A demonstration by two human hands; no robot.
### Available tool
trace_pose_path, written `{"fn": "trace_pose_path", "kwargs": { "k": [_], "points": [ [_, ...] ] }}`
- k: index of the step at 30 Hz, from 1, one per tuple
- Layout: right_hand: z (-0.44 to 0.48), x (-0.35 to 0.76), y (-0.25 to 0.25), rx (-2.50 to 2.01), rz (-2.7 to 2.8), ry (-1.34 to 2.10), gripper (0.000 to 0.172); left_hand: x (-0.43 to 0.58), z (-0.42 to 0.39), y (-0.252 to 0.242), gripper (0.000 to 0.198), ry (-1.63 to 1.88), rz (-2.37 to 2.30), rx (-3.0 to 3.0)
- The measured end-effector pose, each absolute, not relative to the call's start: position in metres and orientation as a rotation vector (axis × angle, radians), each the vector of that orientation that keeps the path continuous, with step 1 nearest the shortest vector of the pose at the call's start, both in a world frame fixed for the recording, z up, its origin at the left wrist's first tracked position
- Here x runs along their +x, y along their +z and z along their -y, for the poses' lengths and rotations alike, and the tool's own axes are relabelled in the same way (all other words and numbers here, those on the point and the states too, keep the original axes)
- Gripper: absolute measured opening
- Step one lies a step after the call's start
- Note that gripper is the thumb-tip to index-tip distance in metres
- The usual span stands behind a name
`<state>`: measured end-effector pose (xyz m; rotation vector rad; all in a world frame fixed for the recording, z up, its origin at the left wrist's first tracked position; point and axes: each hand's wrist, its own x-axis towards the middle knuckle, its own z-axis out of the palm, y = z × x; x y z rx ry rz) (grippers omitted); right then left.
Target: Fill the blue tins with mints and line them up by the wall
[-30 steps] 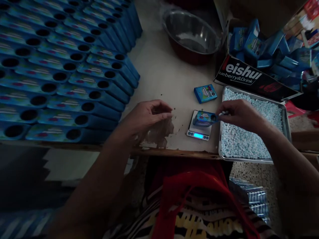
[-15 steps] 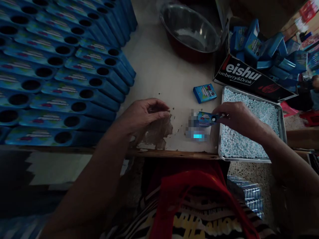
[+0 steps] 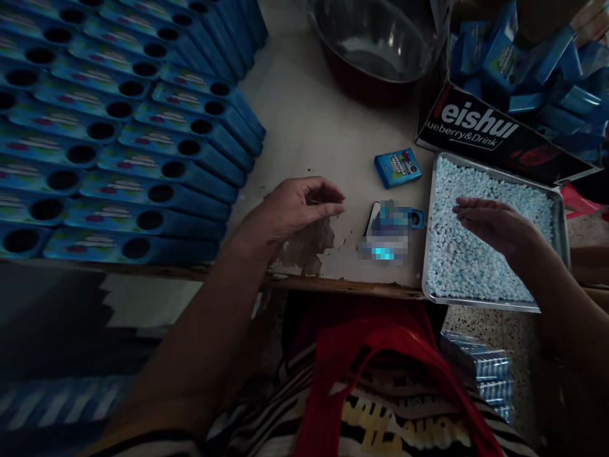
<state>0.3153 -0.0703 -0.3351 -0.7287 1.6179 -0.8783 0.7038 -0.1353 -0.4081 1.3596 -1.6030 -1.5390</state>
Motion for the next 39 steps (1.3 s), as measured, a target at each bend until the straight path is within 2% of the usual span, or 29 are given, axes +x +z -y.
{"fn": "trace_pose_path", "kwargs": {
  "k": [6,13,18,23,24,28,33,39],
  "points": [
    [0.069,0.335,-0.324,-0.938,-1.473,-0.674,0.036,0.696,0.134,-0.403,0.042,-1.530,1.596,1.384],
    [0.082,0.366,-0.318,-1.268,-1.397,-0.597,0.042,0.699,0.138,-0.410,0.045,-1.570,1.641,1.331],
    [0.090,0.376,-0.310,-1.605,-1.473,-0.501,0.034,0.692,0.138,-0.416,0.057,-1.617,1.652,1.253],
    [0.093,0.392,-0.301,-2.018,-1.511,-0.308,0.008,0.682,0.137,-0.416,0.061,-1.666,1.678,1.212],
    [0.092,0.396,-0.300,-2.089,-1.512,-0.266,0.007,0.682,0.137,-0.415,0.060,-1.662,1.681,1.215],
    [0.088,0.415,-0.299,-2.311,-1.521,-0.122,0.021,0.687,0.137,-0.411,0.054,-1.634,1.665,1.243],
    [0.085,0.406,-0.296,-2.372,-1.617,-0.158,0.025,0.692,0.138,-0.410,0.053,-1.610,1.669,1.242],
    [0.132,0.341,-0.323,-2.156,-1.928,-0.349,0.008,0.682,0.137,-0.396,0.055,-1.612,1.722,1.170]
  ]
}}
